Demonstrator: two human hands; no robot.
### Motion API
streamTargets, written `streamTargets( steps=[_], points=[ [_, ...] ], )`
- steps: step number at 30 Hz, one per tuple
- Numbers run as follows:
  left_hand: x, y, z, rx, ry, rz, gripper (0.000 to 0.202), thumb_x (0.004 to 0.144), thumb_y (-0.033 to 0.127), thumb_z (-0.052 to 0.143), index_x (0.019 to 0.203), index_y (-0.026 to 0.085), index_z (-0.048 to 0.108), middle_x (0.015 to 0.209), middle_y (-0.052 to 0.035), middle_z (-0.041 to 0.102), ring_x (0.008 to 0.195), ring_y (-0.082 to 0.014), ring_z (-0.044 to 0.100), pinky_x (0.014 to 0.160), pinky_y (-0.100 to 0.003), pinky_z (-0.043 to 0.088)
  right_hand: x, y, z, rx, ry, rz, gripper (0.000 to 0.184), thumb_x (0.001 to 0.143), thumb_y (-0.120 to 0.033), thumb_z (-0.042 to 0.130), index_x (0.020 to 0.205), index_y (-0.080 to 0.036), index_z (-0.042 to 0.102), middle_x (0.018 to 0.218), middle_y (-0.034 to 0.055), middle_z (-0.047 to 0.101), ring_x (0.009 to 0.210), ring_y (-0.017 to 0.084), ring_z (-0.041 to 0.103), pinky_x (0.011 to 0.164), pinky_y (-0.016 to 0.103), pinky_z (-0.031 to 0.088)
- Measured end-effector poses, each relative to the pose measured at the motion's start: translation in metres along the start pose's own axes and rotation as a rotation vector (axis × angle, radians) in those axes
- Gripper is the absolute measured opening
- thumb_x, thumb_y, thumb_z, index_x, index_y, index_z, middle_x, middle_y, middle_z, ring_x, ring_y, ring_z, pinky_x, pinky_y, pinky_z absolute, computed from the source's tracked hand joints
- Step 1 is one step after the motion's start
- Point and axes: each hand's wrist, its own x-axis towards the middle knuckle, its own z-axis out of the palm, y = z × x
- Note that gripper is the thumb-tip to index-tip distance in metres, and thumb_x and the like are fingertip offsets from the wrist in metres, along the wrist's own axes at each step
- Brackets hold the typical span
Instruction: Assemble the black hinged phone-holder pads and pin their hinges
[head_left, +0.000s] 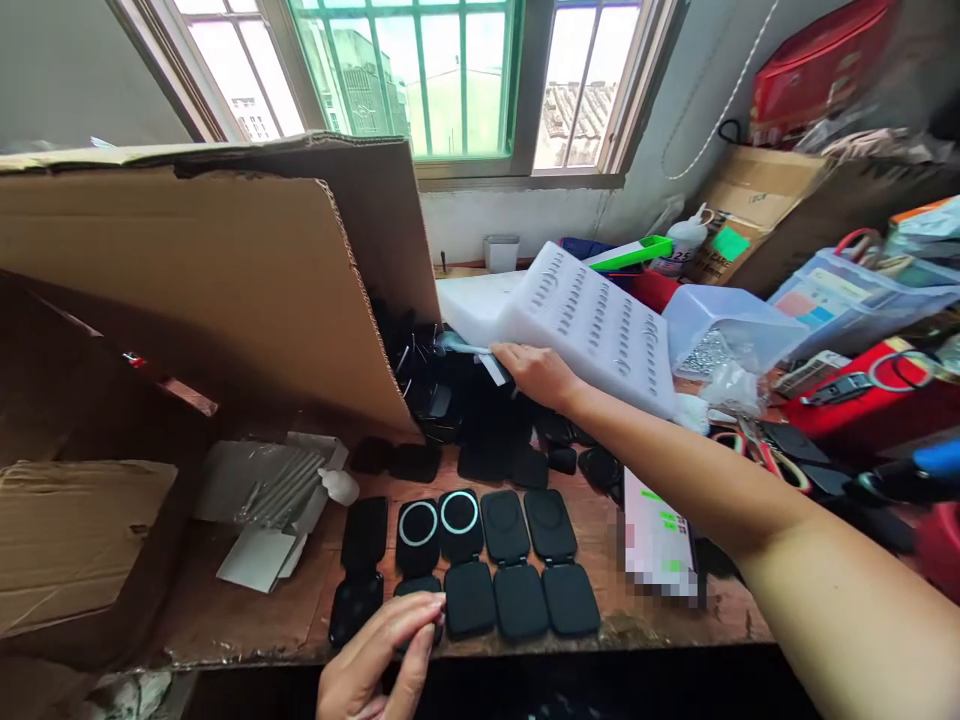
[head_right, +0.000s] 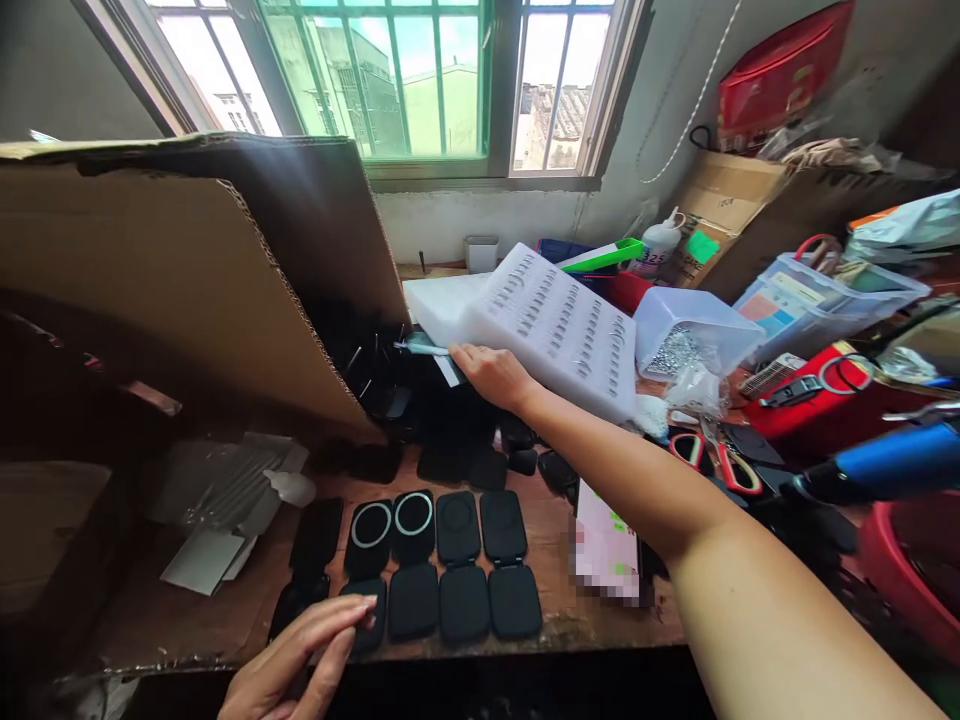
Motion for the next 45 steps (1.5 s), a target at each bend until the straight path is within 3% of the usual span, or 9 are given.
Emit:
streamTargets(
  steps=[4, 12, 17, 27, 31, 34, 38, 42, 45],
  points=[
    [-0.003, 0.008, 0.007, -0.02, -0.055, 0.027, 0.027, 0.091, 0.007, 0.062, 0.11, 0.024, 0.072, 0.104, -0.003, 0.079, 0.095, -0.0168, 0.076, 0.088, -0.022, 0.06, -0.062, 0.003, 0.016, -0.052, -0.047, -0.169, 0.044, 0.098, -0.009, 0.044, 0.141, -0.015, 0.053, 0.147, 0.0182, 0.056, 0.133, 0.028, 0.056, 0.11, 0.044, 0.042],
    [-0.005, 0.036, 0.03, -0.084, -0.123, 0.132, 0.025, 0.091, 0.007, 0.062, 0.108, 0.021, 0.072, 0.099, -0.0041, 0.079, 0.092, -0.0155, 0.076, 0.085, -0.02, 0.06, -0.126, 0.002, 0.013, 0.102, -0.292, 0.014, 0.058, 0.089, -0.033, 0.07, 0.142, -0.017, 0.054, 0.149, 0.0201, 0.052, 0.134, 0.034, 0.055, 0.113, 0.051, 0.037],
    [-0.01, 0.046, 0.035, -0.08, -0.182, 0.129, 0.023, 0.091, 0.009, 0.062, 0.108, 0.022, 0.072, 0.1, -0.0047, 0.078, 0.093, -0.0161, 0.076, 0.085, -0.021, 0.061, -0.121, -0.016, 0.004, 0.147, -0.298, 0.177, 0.059, 0.095, -0.057, 0.055, 0.134, -0.012, 0.059, 0.139, 0.0209, 0.059, 0.124, 0.031, 0.061, 0.101, 0.037, 0.048],
    [-0.019, 0.057, 0.036, -0.076, -0.187, 0.119, 0.024, 0.091, 0.01, 0.062, 0.108, 0.023, 0.073, 0.102, -0.0043, 0.078, 0.093, -0.0152, 0.076, 0.086, -0.021, 0.061, -0.1, -0.04, -0.01, 0.148, -0.223, 0.45, 0.029, 0.097, -0.021, 0.049, 0.114, -0.011, 0.071, 0.11, 0.0209, 0.074, 0.102, 0.031, 0.072, 0.089, 0.035, 0.052],
    [-0.015, 0.056, 0.035, -0.069, -0.046, -0.065, 0.025, 0.093, 0.019, 0.064, 0.116, 0.026, 0.072, 0.115, -0.0047, 0.076, 0.107, -0.0187, 0.073, 0.097, -0.028, 0.058, -0.142, -0.036, -0.051, 0.211, 0.011, 0.509, 0.044, 0.104, -0.023, 0.029, 0.134, -0.013, 0.06, 0.115, 0.0167, 0.073, 0.105, 0.028, 0.07, 0.09, 0.037, 0.051],
    [-0.003, 0.061, 0.036, -0.236, 0.019, -0.396, 0.035, 0.093, 0.037, 0.066, 0.125, 0.024, 0.068, 0.128, -0.0087, 0.071, 0.118, -0.0244, 0.068, 0.099, -0.036, 0.057, -0.191, -0.053, -0.063, 0.819, 0.094, 0.306, 0.034, 0.097, -0.037, 0.052, 0.112, -0.015, 0.073, 0.094, 0.0083, 0.077, 0.087, 0.024, 0.071, 0.08, 0.034, 0.055],
    [0.011, 0.071, 0.048, -0.695, -0.387, -0.72, 0.045, 0.085, 0.049, 0.073, 0.115, 0.016, 0.072, 0.112, -0.0121, 0.076, 0.1, -0.0274, 0.073, 0.088, -0.04, 0.06, -0.245, -0.09, -0.048, 1.356, -0.134, 0.21, 0.032, 0.092, -0.035, 0.06, 0.116, -0.018, 0.072, 0.104, 0.0067, 0.077, 0.095, 0.021, 0.072, 0.084, 0.036, 0.059],
    [0.009, 0.079, 0.064, -0.831, -0.545, -0.826, 0.039, 0.084, 0.046, 0.074, 0.105, 0.014, 0.074, 0.092, -0.0077, 0.077, 0.08, -0.0222, 0.071, 0.079, -0.037, 0.059, -0.274, -0.118, -0.032, 1.109, 0.138, 0.329, 0.037, 0.092, -0.025, 0.061, 0.129, -0.025, 0.067, 0.122, 0.009, 0.072, 0.113, 0.023, 0.067, 0.096, 0.043, 0.055],
    [0.006, 0.083, 0.072, -0.712, -0.528, -0.683, 0.03, 0.088, 0.044, 0.07, 0.096, 0.015, 0.073, 0.088, -0.0044, 0.073, 0.079, -0.0188, 0.065, 0.077, -0.03, 0.055, -0.288, -0.131, -0.03, 0.853, 0.334, 0.204, 0.026, 0.092, -0.025, 0.065, 0.117, -0.026, 0.073, 0.118, 0.0097, 0.073, 0.114, 0.026, 0.065, 0.1, 0.048, 0.05]
  ],
)
